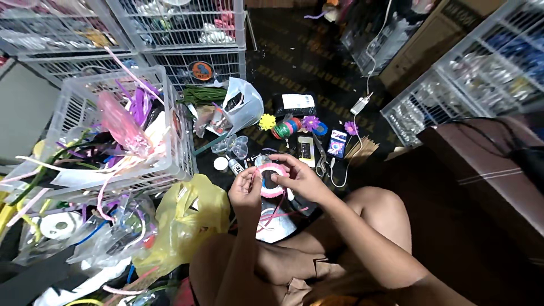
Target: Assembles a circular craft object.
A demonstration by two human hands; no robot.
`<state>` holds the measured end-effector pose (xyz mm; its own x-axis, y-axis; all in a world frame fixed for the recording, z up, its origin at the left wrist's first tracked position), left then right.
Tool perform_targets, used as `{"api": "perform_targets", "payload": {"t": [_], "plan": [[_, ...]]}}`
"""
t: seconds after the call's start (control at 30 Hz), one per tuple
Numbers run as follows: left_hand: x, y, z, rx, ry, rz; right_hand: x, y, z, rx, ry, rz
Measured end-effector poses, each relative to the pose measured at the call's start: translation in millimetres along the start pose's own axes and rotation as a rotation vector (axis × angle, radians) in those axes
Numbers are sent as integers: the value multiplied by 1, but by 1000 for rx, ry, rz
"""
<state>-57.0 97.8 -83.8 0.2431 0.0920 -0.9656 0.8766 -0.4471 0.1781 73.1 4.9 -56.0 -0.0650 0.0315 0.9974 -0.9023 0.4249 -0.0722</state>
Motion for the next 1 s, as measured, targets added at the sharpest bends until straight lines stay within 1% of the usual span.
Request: {"api": "perform_targets", "payload": {"t": [0.13,0.23,0.33,0.47,0.6,0.7,0.73,0.83,0.9,0.97,1.0], "plan": [[-4,0,1,16,8,-33,-3,-1,5,-53,42,-19],[-5,2,3,46,-24,-40,-4,2,7,-87,17,-13],[-4,1,2,66,-16,-82,-6,4,8,-109,-31,77],[1,-3,-1,38,5,-47,-9,7,10,-98,-79,175],[3,-6,-4,39,8,-36,-10,6,10,-85,-88,196],[3,-23,-11,20,-29,-27,-12,4,9,-67,-64,176],[1,-33,-16,-33,-43,-8,-13,3,9,-61,-46,145],[-12,-70,-30,-285,-99,32,-14,-3,8,-57,8,51],[-22,-91,-36,-445,-142,-3,-13,-7,7,-51,27,7],[-31,-104,-39,-560,-134,-57,-12,-9,8,-49,32,-10],[-34,-107,-39,-590,-120,-76,-11,-11,8,-51,31,-1]]}}
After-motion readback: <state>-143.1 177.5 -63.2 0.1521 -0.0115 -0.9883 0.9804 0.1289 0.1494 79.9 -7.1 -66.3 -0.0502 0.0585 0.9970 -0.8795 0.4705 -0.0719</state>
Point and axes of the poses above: each hand's wrist, its own z-axis away from the middle knuckle, its own y-axis out of the palm, x = y × z, the point moved 3 cm from there along -z, towards the middle knuckle, and after that the axes turned 2 degrees about -z, right-handed, at the moved point
